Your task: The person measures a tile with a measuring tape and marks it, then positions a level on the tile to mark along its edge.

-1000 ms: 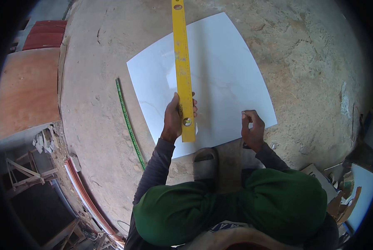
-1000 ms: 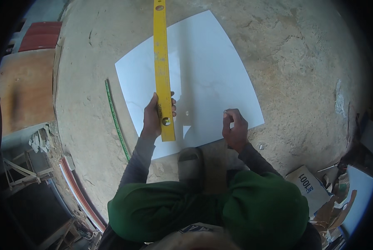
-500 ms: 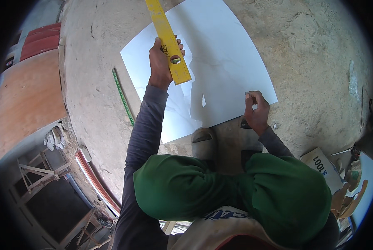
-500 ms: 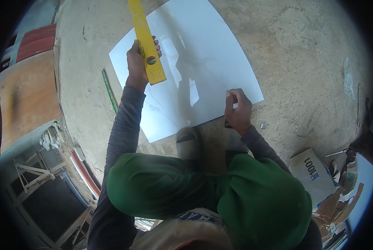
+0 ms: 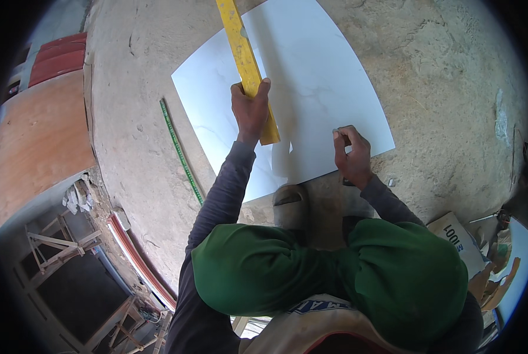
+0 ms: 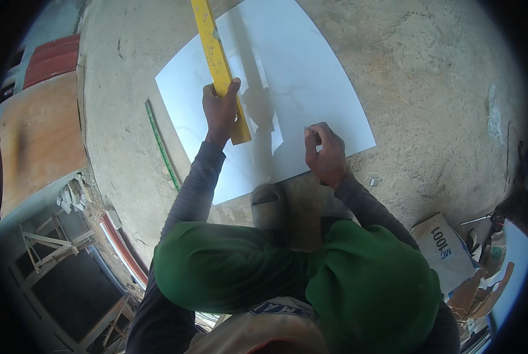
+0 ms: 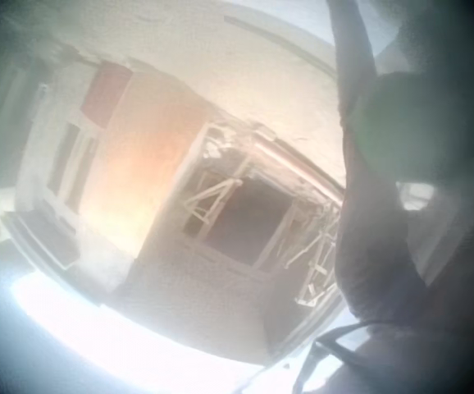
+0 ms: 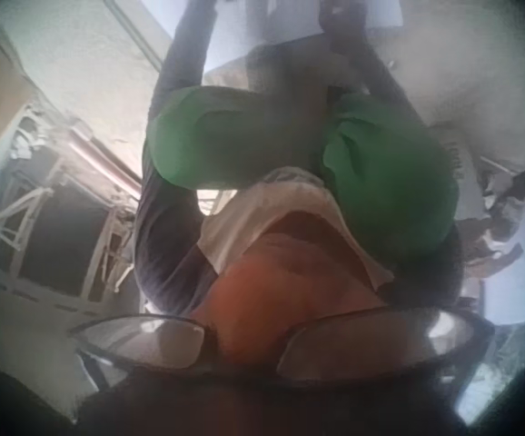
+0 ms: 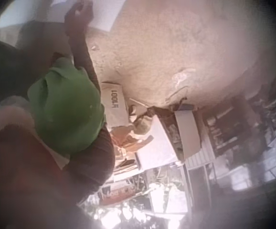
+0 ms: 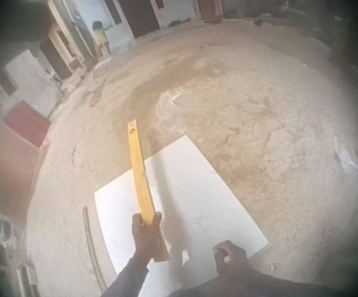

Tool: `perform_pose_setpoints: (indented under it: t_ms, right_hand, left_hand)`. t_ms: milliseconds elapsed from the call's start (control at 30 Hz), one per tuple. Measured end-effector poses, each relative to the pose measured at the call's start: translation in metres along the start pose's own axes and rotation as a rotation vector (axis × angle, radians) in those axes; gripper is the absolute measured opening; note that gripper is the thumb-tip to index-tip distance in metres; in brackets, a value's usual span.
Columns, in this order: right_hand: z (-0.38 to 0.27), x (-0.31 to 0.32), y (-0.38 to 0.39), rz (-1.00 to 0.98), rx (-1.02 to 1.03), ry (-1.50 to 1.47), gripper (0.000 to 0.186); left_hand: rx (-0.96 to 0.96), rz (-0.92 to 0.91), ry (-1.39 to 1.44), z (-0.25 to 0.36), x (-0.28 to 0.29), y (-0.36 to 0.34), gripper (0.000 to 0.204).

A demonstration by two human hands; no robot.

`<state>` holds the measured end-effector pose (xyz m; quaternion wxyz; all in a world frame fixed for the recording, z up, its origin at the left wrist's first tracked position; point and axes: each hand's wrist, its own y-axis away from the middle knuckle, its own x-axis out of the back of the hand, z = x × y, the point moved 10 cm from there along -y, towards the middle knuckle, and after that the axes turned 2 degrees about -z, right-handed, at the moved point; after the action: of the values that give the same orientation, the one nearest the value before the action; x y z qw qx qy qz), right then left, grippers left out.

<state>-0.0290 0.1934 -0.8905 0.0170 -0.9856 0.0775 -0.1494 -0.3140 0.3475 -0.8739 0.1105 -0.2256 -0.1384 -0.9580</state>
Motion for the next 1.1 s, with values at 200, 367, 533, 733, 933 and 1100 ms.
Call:
perform_pose_setpoints:
  t_ms: [200, 367, 533, 733, 933, 1100]
  right_hand:
    - [0.026, 0.003, 0.017, -0.045, -0.065, 0.087, 0.011]
    - [0.027, -0.010, 0.028, -0.096, -0.115, 0.104, 0.013]
    - [0.031, -0.010, 0.026, -0.089, -0.099, 0.096, 0.010]
    - [0.000, 0.043, -0.028, 0.090, 0.144, 0.342, 0.006]
    - [-0.073, 0.062, -0.083, -0.202, 0.429, 0.692, 0.006]
    - [-0.007, 0.061, -0.057, -0.642, 0.134, 0.575, 0.007]
  left_hand:
    - [0.057, -0.090, -0.074, -0.026, -0.050, 0.039, 0.061]
    - [0.071, -0.125, -0.107, -0.039, -0.060, 0.049, 0.061]
    - [0.103, -0.186, -0.118, -0.033, -0.063, 0.052, 0.058]
    - [-0.380, -0.293, -0.522, -0.007, -0.037, 0.030, 0.052]
    - [-0.774, -0.612, -0.741, 0.034, -0.018, 0.051, 0.050]
    - [-0.947, -0.800, -0.855, 0.061, -0.045, 0.075, 0.056]
